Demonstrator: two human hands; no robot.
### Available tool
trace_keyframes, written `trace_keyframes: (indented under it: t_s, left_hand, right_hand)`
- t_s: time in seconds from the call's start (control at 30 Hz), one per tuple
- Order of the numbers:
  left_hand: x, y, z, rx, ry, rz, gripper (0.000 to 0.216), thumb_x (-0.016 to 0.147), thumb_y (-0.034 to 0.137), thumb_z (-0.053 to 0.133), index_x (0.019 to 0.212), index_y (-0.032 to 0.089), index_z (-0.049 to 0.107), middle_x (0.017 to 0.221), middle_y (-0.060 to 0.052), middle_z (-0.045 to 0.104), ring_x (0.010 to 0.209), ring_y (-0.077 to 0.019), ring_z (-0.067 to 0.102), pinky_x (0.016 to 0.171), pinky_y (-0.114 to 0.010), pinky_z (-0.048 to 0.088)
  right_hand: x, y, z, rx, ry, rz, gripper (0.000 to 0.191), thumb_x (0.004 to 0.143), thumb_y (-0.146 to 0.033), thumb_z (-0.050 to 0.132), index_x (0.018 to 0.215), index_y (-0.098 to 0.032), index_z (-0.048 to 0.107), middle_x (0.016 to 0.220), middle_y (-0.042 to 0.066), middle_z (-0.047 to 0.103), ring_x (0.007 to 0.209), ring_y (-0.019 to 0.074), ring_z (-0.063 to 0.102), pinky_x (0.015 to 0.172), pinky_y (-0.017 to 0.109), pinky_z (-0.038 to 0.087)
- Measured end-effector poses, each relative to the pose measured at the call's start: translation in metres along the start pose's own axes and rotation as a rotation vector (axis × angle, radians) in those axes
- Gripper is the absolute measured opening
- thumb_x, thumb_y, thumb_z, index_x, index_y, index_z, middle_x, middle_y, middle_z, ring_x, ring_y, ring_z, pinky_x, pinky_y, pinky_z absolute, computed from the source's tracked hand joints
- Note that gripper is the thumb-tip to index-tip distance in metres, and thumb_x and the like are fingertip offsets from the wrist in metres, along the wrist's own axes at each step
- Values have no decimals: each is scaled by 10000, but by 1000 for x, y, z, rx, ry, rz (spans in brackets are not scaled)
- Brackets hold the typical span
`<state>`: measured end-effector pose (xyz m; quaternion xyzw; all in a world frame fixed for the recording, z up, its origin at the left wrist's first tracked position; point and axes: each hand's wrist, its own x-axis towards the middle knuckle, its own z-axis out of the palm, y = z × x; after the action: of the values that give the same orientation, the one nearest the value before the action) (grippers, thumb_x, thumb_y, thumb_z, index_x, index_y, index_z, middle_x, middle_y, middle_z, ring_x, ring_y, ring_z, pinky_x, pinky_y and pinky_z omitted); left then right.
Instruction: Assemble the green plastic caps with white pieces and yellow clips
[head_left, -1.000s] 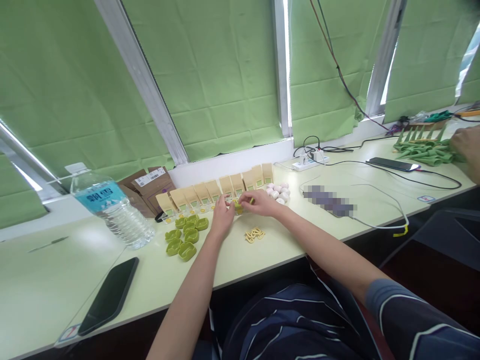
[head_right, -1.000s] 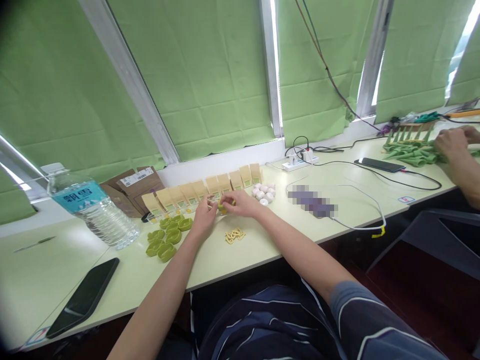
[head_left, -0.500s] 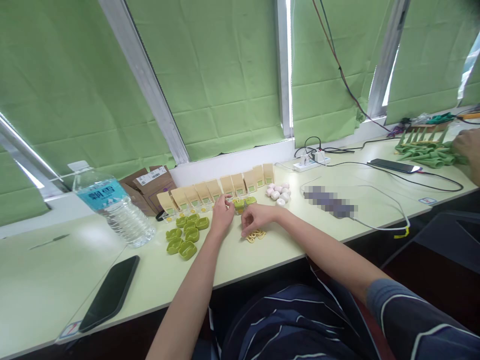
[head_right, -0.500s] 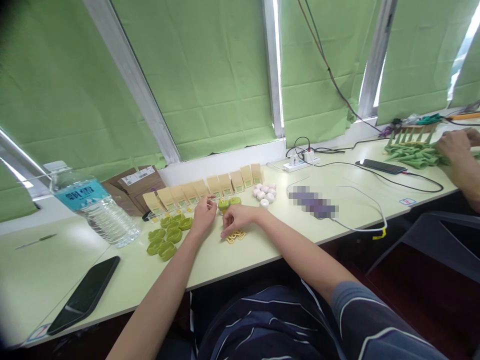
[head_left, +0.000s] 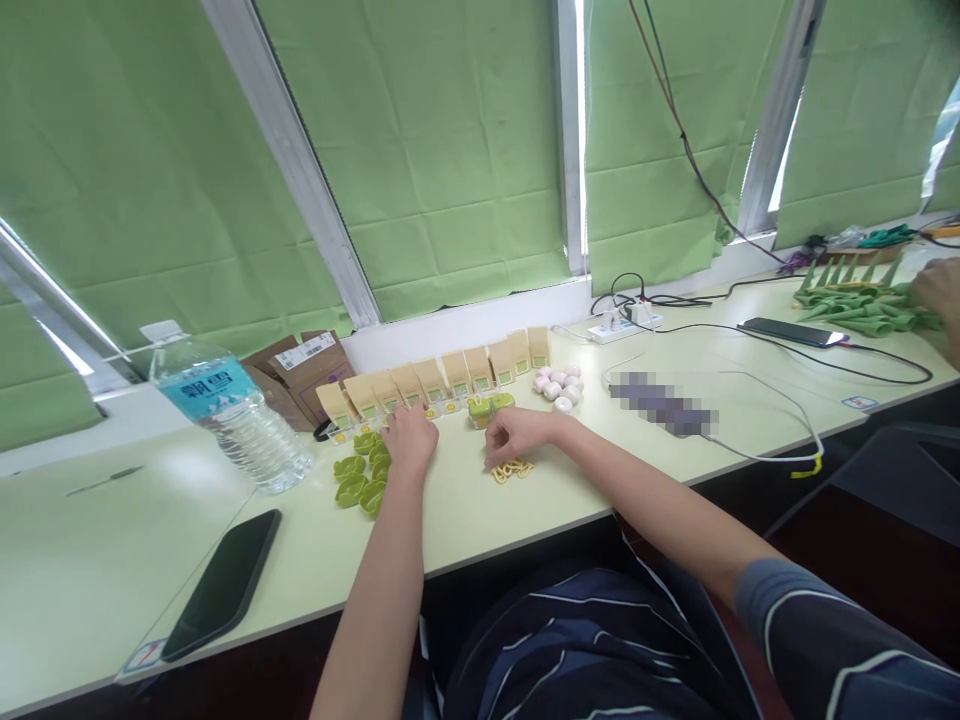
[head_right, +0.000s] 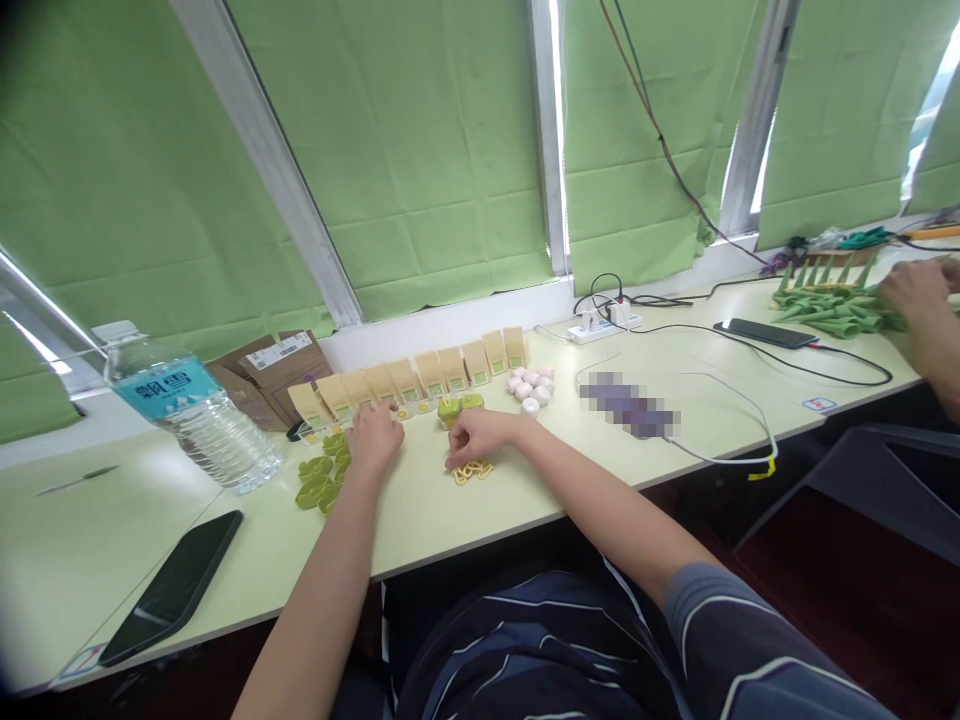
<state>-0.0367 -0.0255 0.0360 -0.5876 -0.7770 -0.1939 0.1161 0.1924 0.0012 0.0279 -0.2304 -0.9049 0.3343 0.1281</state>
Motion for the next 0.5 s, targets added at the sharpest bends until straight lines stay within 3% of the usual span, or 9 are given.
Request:
trace_keyframes:
  t_s: [0.17,0.5]
  left_hand:
    - [-1,-9,5,86,-105,17,425,778,56,451,1127,223,627,1148,-210,579,1106,-383,582,914,-564,418]
    - [-1,-8,6,67,-159,93,419,807,47,425,1114,234,639,1131,-177,591,1050,-336,623,889,-480,455]
  right_hand:
    - [-1,-1,0,-21,7,-8,323,782,-468,715,719,-154,674,684,2,675,593,105,562,556,222,398]
    - [1,3,-4,33,-87,-39,291,771,-432,737,789,-144,696,729,13,686,617,106,570,572,219,397]
